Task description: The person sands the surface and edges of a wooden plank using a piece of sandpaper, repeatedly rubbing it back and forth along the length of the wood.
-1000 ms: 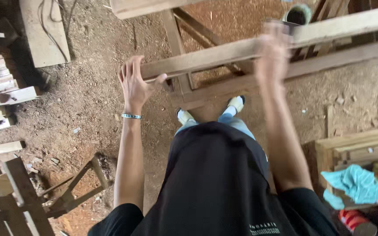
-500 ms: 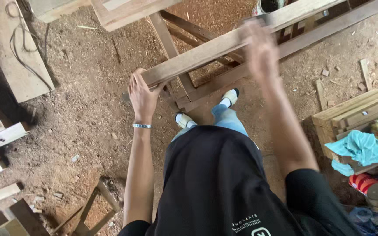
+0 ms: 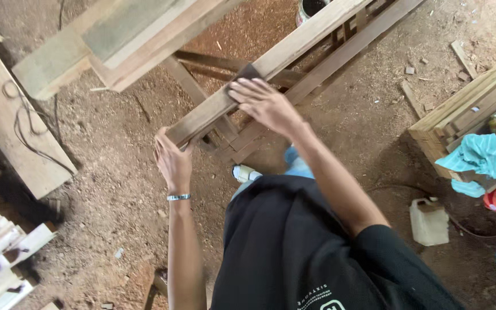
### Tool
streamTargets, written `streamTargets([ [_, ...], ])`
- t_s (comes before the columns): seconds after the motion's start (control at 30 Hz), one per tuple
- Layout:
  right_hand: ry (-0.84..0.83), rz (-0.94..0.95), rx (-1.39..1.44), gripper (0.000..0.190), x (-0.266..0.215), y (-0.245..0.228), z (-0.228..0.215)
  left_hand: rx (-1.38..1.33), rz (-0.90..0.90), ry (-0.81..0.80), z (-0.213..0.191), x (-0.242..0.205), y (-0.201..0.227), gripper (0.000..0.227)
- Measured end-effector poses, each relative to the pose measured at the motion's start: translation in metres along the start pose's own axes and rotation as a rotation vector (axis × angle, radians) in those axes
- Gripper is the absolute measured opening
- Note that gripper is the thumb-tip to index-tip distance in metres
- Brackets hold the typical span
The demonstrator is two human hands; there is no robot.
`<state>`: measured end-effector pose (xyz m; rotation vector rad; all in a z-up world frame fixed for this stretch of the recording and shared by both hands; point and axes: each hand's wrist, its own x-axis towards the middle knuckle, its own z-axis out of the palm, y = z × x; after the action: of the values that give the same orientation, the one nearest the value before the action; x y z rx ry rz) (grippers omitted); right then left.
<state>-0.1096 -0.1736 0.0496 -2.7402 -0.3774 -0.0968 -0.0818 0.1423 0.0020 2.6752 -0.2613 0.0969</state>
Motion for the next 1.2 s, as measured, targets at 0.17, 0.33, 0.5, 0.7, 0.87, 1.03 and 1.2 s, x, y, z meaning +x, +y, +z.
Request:
streamTargets([
  [0.17, 0.062, 0.243, 0.324, 0.046, -0.023, 0.107, -0.031, -0.075, -0.15, -0.116, -0.01, 0.0, 0.007, 0.091],
  [0.33, 0.514, 0.393, 1.29, 0.048, 0.003, 0.161, -0.019, 0.268, 0.071, 0.165, -0.017, -0.001, 0.036, 0.106],
  [0.5, 0.157, 0.275, 0.368, 0.049, 0.013, 0.097, 0.019, 0.248, 0.174, 0.18, 0.002, 0.023, 0.091, 0.102],
  [0.7, -0.017, -0.055, -0.017, 0.048, -0.027, 0.173, -0.022, 0.232, 0.215, -0.007, 0.032, 0.064, 0.197, 0.102],
  [0.87, 0.213, 0.203, -0.043, 0.037, -0.028, 0.282, -0.063, 0.233, 0.263, -0.014, 0.065, 0.085, 0.246, 0.105],
  [1.03, 0.235, 0.288, 0.067, 0.038, 0.008, 0.245, -0.072, 0.376, 0.086, -0.102, 0.097, 0.095, 0.254, 0.096],
  [1.2, 0.003, 0.035, 0.281, 0.042, -0.021, 0.192, -0.09, 0.383, 0.232, 0.189, 0.101, 0.088, 0.252, 0.089],
])
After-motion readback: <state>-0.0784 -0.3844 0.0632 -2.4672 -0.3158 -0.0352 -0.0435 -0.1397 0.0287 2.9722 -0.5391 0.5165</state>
